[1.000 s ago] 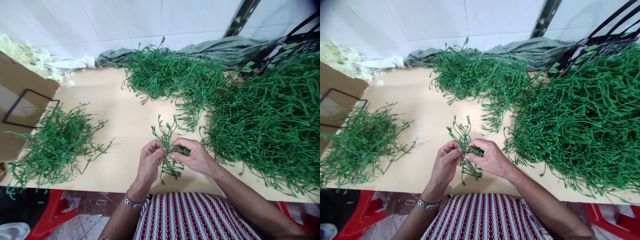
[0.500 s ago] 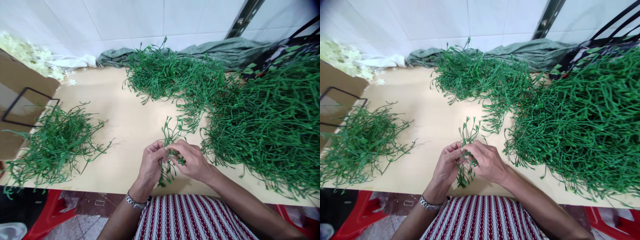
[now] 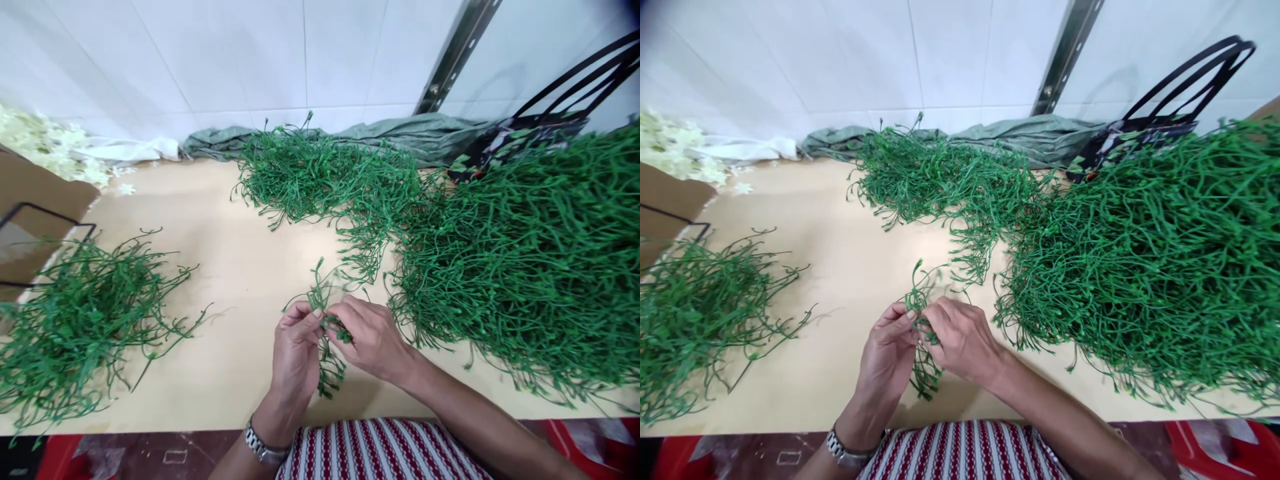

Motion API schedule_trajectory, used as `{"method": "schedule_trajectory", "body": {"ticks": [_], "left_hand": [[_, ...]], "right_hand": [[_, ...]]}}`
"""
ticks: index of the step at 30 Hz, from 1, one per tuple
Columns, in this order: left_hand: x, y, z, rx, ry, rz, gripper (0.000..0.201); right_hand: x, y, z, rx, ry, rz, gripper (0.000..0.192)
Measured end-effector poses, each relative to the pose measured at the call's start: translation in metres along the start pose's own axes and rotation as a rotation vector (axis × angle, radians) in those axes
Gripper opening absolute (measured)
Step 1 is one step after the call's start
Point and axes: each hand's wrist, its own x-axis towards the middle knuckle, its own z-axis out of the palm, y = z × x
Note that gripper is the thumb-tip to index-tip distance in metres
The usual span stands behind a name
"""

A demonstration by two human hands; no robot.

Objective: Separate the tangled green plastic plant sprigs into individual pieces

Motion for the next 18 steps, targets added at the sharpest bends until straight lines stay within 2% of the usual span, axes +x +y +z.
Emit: {"method": "schedule_trajectory", "body": {"ticks": [4, 11, 15, 18], "left_hand": [[0.003, -0.002, 0.002, -0.044, 0.018, 0.049, 0.023], [0.005, -0.004, 0.003, -0.146, 0.08, 0.05, 0.03], [0.007, -0.003, 0.003, -0.174, 0.065, 0.024, 0.029], [0.008, -0.002, 0.003, -0.153, 0.064, -0.032, 0.026]], "right_hand": [[0.009, -0.003, -0.004, 0.169, -0.178, 0.24, 0.008], [0.015, -0.001, -0.003, 0.52, -0.218, 0.455, 0.014], [0.014, 0.002, 0.002, 0.753, -0.248, 0.521, 0.02], [0.012, 0.004, 0.001, 0.787, -0.295, 0.492, 0.017]]}}
